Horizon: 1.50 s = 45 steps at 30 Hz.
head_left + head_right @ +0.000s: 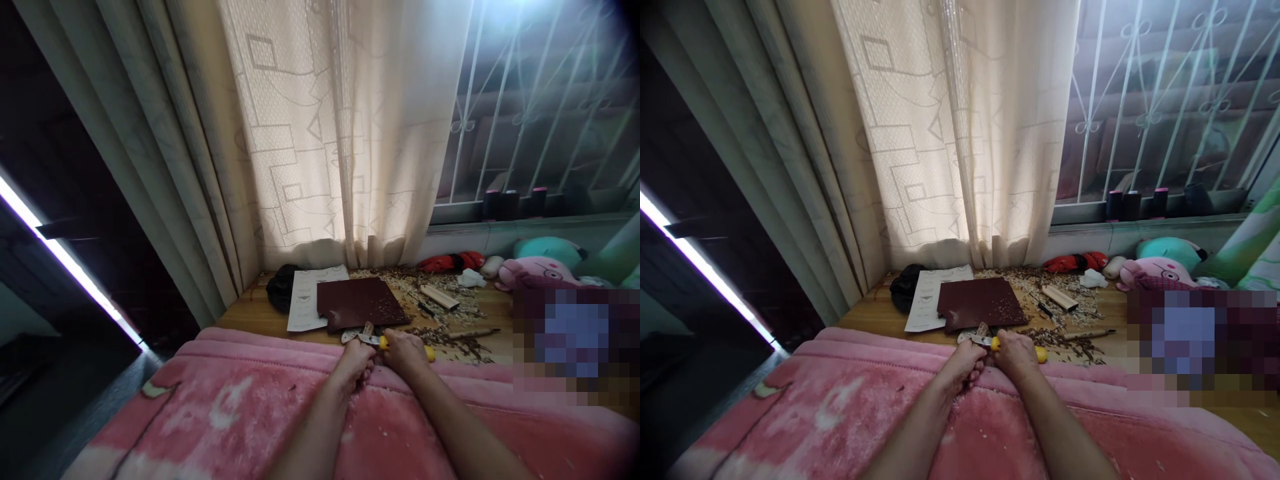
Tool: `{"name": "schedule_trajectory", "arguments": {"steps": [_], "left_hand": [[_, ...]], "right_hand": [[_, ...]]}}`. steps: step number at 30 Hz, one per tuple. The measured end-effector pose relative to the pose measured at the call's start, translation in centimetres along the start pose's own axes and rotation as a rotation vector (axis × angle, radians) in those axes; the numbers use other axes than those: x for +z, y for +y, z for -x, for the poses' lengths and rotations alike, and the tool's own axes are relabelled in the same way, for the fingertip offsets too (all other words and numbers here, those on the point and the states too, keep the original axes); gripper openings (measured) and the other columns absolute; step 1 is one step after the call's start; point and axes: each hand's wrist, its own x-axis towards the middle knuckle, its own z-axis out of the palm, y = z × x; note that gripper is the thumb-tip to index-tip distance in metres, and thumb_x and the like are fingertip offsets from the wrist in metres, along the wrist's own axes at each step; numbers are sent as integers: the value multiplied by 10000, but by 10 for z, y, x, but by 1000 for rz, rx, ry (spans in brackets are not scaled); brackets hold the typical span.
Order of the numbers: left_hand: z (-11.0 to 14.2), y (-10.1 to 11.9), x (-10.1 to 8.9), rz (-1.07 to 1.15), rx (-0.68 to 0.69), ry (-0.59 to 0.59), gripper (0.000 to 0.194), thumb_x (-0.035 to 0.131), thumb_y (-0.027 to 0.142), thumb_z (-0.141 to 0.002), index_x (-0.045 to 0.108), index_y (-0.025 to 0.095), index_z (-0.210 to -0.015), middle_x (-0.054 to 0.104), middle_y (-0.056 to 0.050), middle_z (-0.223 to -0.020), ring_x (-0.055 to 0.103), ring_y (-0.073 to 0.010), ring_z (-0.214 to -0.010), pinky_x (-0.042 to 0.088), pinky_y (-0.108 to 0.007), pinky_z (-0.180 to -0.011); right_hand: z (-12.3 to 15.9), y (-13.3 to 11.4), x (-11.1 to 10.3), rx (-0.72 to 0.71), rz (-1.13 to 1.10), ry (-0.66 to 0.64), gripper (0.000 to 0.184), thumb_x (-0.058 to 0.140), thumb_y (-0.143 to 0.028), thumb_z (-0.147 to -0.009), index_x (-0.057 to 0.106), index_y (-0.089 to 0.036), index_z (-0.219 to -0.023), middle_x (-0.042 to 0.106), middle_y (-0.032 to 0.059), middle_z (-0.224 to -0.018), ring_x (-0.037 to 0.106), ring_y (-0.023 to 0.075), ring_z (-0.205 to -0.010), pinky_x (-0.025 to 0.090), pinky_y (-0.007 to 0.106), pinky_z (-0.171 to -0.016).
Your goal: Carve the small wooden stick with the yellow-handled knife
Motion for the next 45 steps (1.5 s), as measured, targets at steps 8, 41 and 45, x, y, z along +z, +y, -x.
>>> {"name": "schedule_trajectory", "arguments": {"steps": [8, 41, 45], "left_hand": [[-4, -4, 1, -6, 29, 20, 175, 410, 328, -649, 378, 182, -741, 311, 102, -372, 251, -22, -238, 195, -131, -303], [-7, -7, 6, -14, 59, 90, 100, 413, 218, -619, 351, 180, -688, 307, 97, -393, 237, -5, -258, 153, -123, -312], [-6, -6, 5, -19, 40, 82, 87, 410, 233, -633, 346, 175, -643, 291, 96, -369, 235, -11, -252, 158, -127, -310]], "right_hand": [[-2, 0, 4, 21, -7, -50, 207, 371, -253, -642, 510, -202, -786, 585, 50, -778, 515, 162, -773, 303, 253, -635], [-7, -4, 0, 82, -21, -79, 221, 385, -211, -640, 545, -188, -791, 594, 72, -812, 518, 163, -801, 321, 260, -671], [-4, -4, -1, 68, -20, -80, 226, 389, -252, -649, 541, -193, -806, 588, 66, -813, 516, 172, -799, 324, 261, -668]]}}
